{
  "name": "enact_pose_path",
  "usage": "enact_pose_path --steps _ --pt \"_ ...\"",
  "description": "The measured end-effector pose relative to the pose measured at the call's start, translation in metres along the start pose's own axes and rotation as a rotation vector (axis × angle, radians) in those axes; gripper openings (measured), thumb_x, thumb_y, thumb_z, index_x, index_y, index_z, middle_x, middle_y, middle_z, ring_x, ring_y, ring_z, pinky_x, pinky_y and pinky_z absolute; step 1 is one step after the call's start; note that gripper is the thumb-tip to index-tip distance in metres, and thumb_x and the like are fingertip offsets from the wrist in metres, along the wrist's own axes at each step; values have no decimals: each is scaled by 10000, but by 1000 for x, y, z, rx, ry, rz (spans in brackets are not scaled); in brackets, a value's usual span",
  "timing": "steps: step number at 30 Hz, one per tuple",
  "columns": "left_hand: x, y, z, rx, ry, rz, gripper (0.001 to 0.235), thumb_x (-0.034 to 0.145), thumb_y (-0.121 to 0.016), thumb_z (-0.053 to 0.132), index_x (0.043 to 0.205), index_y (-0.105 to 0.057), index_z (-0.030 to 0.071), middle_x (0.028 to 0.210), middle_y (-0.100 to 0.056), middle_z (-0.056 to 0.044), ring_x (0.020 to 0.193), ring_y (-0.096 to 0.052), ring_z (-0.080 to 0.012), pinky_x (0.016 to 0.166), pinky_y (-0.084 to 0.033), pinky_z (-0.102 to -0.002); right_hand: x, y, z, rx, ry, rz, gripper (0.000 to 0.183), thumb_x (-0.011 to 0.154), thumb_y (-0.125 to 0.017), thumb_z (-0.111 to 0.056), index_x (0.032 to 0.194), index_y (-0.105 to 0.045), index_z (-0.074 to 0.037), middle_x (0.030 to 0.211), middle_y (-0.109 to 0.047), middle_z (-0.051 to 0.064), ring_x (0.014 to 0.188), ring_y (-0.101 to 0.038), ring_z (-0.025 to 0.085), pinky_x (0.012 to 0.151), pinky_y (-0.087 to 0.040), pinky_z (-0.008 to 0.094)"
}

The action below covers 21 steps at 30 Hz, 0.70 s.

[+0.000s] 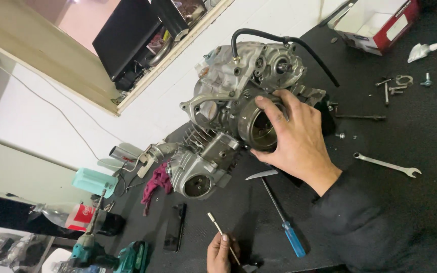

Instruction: The person works on a motorcycle engine placed on a workbench, using a long metal rod to drive a pin out of the cylinder while tapping it with a hammer. They then rotate the engine to reach another side and pick up a screwdriver and wrench to continue working on it.

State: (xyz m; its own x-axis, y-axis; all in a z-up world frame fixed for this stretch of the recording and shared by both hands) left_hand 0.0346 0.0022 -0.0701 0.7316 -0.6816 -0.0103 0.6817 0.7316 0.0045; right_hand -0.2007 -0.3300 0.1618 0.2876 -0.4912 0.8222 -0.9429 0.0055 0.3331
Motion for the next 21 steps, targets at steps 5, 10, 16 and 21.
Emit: enact_pose_path --steps 5,10,16,21 --pt "1 -1 3 4 33 12 359 999 -554 353 876 -644 28 588 -593 -53 458 -511 -132 439 -398 -280 0 -1 1 16 25 13 1058 589 -945 -419 1485 -447 -158 1428 -427 224 1288 -466 429 1020 -389 559" --pt "-3 -1 1 -10 15 -7 347 1035 -549 328 901 -632 19 661 -620 -44 549 -548 -119 511 -436 -269 -4 -8 2 -19 22 1 1070 592 -953 -420 1494 -438 -161 1440 -430 230 1283 -471 450 1014 -404 565" --pt "-20 -31 45 16 33 -117 290 1080 -501 292 974 -609 45 731 -602 -12 621 -543 -100 578 -444 -261 -2 -2 -6 -146 96 -13 1149 557 -1003 -368 1487 -373 -129 1418 -430 240 1290 -492 435 1017 -441 549" --pt "-26 -36 51 43 -3 -143 286 1103 -501 292 1024 -612 40 814 -614 4 724 -564 -90 669 -461 -252 -20 -29 21 172 99 -68 964 798 -958 -274 1534 -376 -52 1470 -453 204 1360 -516 329 1136 -473 469"
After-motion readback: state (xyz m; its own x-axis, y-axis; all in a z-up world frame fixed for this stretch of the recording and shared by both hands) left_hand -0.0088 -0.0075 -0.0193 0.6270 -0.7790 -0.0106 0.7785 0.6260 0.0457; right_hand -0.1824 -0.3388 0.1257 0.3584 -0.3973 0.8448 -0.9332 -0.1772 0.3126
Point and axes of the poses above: each hand's wrist, its own x-axis towards the middle knuckle, its own y-axis out of the back of the hand, z = x × y, the point moved 1 cm from there along x, towards the middle knuckle
